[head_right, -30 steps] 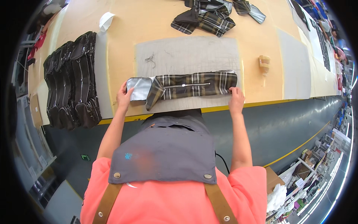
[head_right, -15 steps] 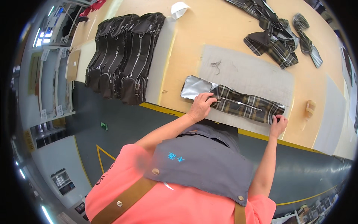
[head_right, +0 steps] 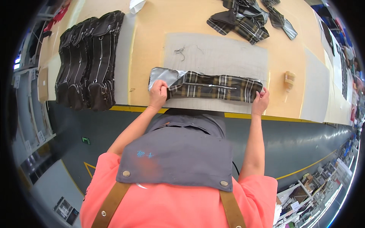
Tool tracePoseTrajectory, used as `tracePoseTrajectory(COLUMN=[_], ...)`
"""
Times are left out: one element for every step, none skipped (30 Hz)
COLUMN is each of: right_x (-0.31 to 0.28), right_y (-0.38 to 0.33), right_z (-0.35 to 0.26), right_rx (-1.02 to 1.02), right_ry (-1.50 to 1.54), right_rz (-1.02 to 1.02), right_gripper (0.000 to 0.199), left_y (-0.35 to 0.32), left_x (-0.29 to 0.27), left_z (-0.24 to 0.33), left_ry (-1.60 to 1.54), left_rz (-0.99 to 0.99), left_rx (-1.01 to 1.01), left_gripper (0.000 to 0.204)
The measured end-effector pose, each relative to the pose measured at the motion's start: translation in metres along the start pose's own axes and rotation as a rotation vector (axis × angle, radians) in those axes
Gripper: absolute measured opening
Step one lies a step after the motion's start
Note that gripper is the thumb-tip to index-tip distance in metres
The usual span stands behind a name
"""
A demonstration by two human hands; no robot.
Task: The person applies a liquid from a squeeze bottle onto the seams of plaid fabric pieces laid out on a table. They then fold the fabric pieces over the treated areas and press them together. The person repeats this process for multiple items, stacking the finished pieces on the table.
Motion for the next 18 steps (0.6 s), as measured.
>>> tracePoseTrajectory(right_x=[-0.002,-0.005,-0.008,-0.012,-0.009,-0.006,0.000,-0.003,-0.001,0.001,0.003,0.007,0.016,0.030,0.052,0.064,0.079,0.096], right_y=[0.002,0.003,0.005,0.007,0.008,0.010,0.010,0.011,0.013,0.012,0.010,0.004,-0.004,-0.014,-0.026,-0.033,-0.039,-0.047], right_z=[0.003,0.007,0.011,0.015,0.021,0.017,0.011,-0.004,-0.024,-0.047,-0.077,-0.105,-0.124,-0.139,-0.149,-0.165,-0.173,-0.176], right_rx=[0.069,0.079,0.088,0.096,0.198,0.296,0.394,0.382,0.367,0.350,0.287,0.221,0.119,0.016,0.001,-0.070,-0.178,-0.226], right_ry=[0.073,0.080,0.086,0.092,0.238,0.389,0.540,0.577,0.617,0.659,0.616,0.571,0.502,0.433,0.388,0.479,0.425,0.370], right_rz=[-0.015,-0.021,-0.027,-0.033,-0.094,-0.155,-0.217,-0.249,-0.282,-0.315,-0.369,-0.423,-0.461,-0.500,-0.588,-0.577,-0.567,-0.619], right_gripper=[0.022,0.020,0.018,0.018,0.018,0.019,0.020,0.021,0.023,0.025,0.025,0.025,0.024,0.023,0.022,0.021,0.020,0.018], left_y=[0.001,0.001,0.000,0.000,0.001,0.000,-0.003,0.000,0.001,0.015,0.024,0.031,0.037,0.037,0.035,0.030,0.026,0.024], left_x=[-0.003,-0.005,-0.007,-0.011,-0.015,-0.018,-0.016,-0.014,-0.009,-0.012,-0.012,-0.010,0.001,0.018,0.037,0.062,0.084,0.101], left_z=[-0.007,-0.014,-0.022,-0.042,-0.064,-0.076,-0.085,-0.080,-0.076,-0.063,-0.046,-0.026,0.004,0.033,0.049,0.056,0.060,0.063], left_ry=[-0.027,-0.052,-0.077,-0.168,-0.254,-0.339,-0.499,-0.660,-0.821,-0.737,-0.654,-0.573,-0.455,-0.366,-0.310,-0.326,-0.307,-0.249], left_rz=[0.028,0.055,0.083,0.142,0.203,0.270,0.321,0.355,0.392,0.325,0.258,0.195,0.119,0.013,-0.050,-0.108,-0.133,-0.158], left_rx=[-0.065,-0.133,-0.201,-0.351,-0.501,-0.648,-0.761,-0.871,-0.977,-0.832,-0.685,-0.538,-0.393,-0.359,-0.262,-0.249,-0.229,-0.190], left_gripper=[0.009,0.010,0.012,0.013,0.015,0.018,0.018,0.019,0.020,0.020,0.021,0.022,0.020,0.020,0.020,0.019,0.017,0.017])
Point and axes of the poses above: each hand's wrist, its own y-axis towards the middle knuckle, its own x-axis out of the palm, z = x × y, the point moved 10 cm from there along y, towards the middle knuckle, and after that the axes turned 1 degree about -y, right-handed, at the moved point
